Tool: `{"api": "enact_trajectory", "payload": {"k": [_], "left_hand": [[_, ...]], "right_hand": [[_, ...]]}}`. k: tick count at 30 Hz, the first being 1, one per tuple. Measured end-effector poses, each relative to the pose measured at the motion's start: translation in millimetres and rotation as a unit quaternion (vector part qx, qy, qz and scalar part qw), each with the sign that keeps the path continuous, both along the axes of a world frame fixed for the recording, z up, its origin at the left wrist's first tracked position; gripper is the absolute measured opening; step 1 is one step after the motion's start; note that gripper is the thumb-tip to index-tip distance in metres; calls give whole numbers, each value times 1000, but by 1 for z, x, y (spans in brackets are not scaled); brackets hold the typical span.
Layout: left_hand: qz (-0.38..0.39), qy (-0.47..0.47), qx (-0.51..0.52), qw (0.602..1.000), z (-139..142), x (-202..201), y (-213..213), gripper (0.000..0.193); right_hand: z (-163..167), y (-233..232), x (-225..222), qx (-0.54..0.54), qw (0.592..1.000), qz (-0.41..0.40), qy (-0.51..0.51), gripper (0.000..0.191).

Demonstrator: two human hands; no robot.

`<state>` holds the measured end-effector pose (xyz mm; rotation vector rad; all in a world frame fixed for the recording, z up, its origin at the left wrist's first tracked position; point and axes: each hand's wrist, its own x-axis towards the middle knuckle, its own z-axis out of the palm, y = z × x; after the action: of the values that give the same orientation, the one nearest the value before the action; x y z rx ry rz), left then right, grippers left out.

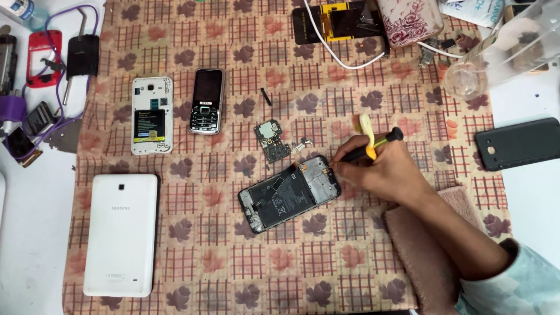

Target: The person holds a disassembled smartphone on a work mat and scrubs its internal frame and battery compartment with a toothbrush, working over different areas of the chassis. They then set the toothbrush down and use a screwdriver to pry and work on the phone's internal components.

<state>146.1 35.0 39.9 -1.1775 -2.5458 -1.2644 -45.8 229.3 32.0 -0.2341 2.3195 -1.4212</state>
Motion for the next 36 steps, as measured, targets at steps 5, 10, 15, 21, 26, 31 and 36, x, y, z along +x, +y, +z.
{"api": "enact_trajectory", "payload": {"k": [5,10,15,21,26,31,36], "left_hand": [[-5,-14,13,1000,5,-12,-15,25],[6,-31,20,999,40,-16,-29,17],[95,-46,-65,992,39,-67,-45,16],[157,42,-146,976,-8,-135,-25,47],[132,-1,-163,978,-20,-151,-23,30],[112,-8,-156,981,-29,-152,-25,21],[102,75,-201,971,-33,-153,-22,48]], "right_hand": [[-5,1,-6,61,998,-3,35,14],[-9,0,-11,70,997,-18,12,13],[-10,0,-15,63,998,-5,15,13],[-9,2,-14,37,999,7,20,14],[-7,6,-15,-2,999,-12,32,15],[-6,8,-16,-51,996,-66,-35,12],[-4,7,-14,-78,993,-71,-57,11]]}}
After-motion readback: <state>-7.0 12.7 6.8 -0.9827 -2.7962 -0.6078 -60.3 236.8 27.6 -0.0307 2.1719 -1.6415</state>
